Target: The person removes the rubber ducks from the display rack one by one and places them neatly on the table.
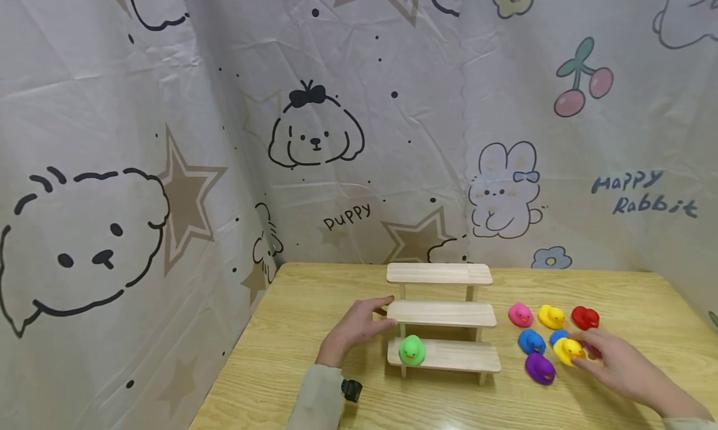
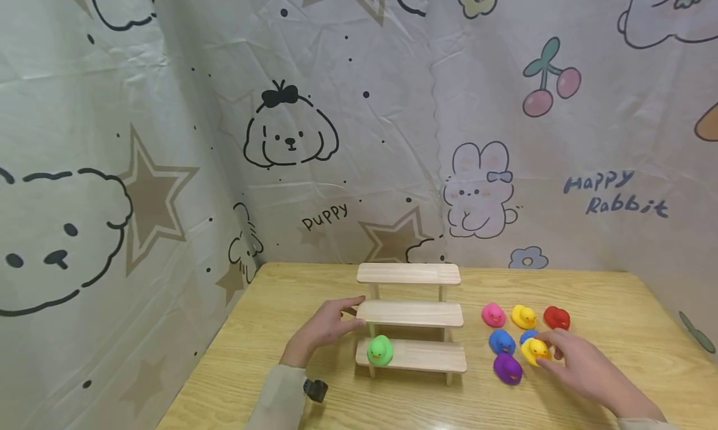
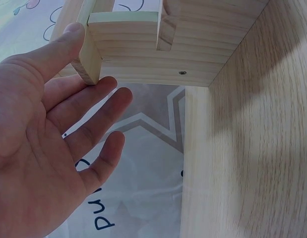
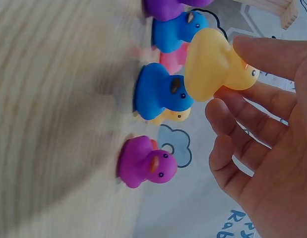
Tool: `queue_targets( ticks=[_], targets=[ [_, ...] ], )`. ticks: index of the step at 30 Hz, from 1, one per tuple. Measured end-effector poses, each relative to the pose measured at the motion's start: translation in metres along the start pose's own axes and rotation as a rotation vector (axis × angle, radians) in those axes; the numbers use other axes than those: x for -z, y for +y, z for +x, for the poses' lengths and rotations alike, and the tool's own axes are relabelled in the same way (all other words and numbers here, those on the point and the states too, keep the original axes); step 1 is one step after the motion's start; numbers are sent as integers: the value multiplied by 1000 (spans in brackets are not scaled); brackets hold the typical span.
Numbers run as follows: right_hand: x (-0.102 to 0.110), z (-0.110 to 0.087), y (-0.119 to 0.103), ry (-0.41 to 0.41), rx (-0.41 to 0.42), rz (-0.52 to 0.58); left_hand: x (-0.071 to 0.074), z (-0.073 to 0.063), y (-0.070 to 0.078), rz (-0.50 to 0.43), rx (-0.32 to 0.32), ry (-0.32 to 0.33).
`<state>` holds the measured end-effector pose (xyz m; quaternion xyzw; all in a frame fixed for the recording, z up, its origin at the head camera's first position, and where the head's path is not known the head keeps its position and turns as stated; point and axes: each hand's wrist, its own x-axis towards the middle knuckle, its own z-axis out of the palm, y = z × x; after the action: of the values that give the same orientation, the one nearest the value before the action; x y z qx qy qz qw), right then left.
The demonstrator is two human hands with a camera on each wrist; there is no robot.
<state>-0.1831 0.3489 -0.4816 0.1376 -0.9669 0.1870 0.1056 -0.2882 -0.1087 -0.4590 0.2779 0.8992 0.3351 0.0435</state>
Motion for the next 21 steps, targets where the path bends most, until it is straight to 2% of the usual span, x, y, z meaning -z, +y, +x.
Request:
queue_targets(
  ticks=[4,14,16,21],
  targets=[
    [-1,-3,2,-28,-28,-4,0,0,0,-2,2,2],
    [-7,-11,4,-6,25,13,-1,0,0,1,-3,9],
    [-7,-12,5,-26,13,16,-1,0,0,0,0,8],
    [-4,-12,7,-134,-44,22,-1,0,0,2,1,10]
  ],
)
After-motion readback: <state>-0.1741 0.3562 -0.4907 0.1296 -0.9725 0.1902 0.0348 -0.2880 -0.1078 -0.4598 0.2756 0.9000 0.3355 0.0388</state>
